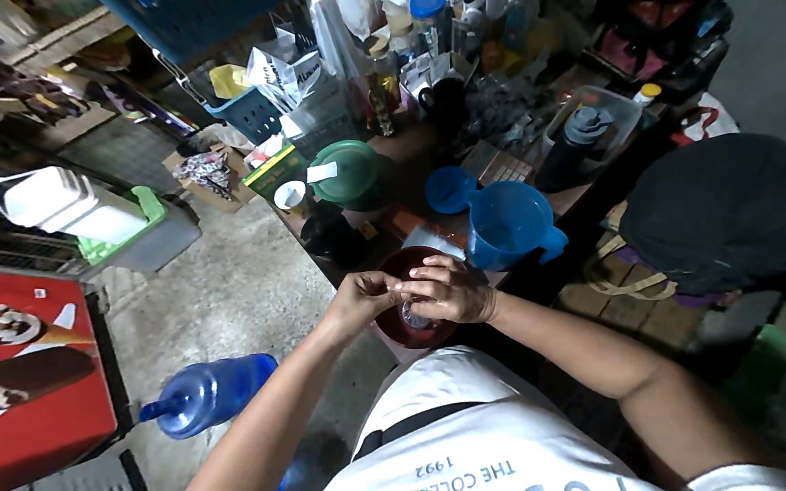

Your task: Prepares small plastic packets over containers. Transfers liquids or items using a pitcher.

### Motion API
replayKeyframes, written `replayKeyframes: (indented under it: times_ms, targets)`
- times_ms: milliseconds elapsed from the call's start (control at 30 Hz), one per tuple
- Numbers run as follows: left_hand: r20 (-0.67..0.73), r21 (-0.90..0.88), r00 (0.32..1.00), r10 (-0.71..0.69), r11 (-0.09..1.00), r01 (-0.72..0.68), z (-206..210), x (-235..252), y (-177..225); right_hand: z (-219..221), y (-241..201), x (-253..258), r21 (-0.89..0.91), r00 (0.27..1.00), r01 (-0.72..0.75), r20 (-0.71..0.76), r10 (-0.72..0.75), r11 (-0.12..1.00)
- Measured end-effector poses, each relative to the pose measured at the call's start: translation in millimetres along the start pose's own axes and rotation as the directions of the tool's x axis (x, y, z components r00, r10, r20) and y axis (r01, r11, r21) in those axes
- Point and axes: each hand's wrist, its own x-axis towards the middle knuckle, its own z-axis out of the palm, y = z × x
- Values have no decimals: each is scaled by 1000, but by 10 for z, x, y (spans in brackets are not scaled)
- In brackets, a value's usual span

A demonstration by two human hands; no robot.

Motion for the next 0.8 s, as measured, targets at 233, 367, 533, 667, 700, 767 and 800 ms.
replayKeyframes:
  times_ms: [233, 367, 533, 667, 700, 767, 800]
  targets:
    - [-100, -140, 988, 115, 982, -128, 137, 154, -396, -38, 111, 82, -68, 997, -32, 67, 37, 997]
    - [-230, -423, 968, 103, 885, -195, 396, 141, -759, 66, -61, 85, -19, 928, -364, 75, 364, 931]
    - [-363, -466, 916, 172, 818, -339, 579, 151, -914, 129, -331, 188, 213, 578, -814, 205, 790, 541]
    - [-415, -291, 849, 327, 836, -465, 559, 141, -989, 47, -357, 319, 530, 74, -798, 560, 825, -288]
    - [-428, -228, 826, 367, 840, -492, 536, 129, -1008, 39, -336, 295, 560, 10, -689, 643, 766, -461]
    - [-451, -44, 765, 459, 845, -533, 466, 123, -1060, 52, -306, 238, 592, -8, -521, 717, 697, -615]
    - [-445, 84, 729, 520, 835, -544, 423, 118, -1087, 83, -312, 224, 608, -11, -494, 711, 704, -622]
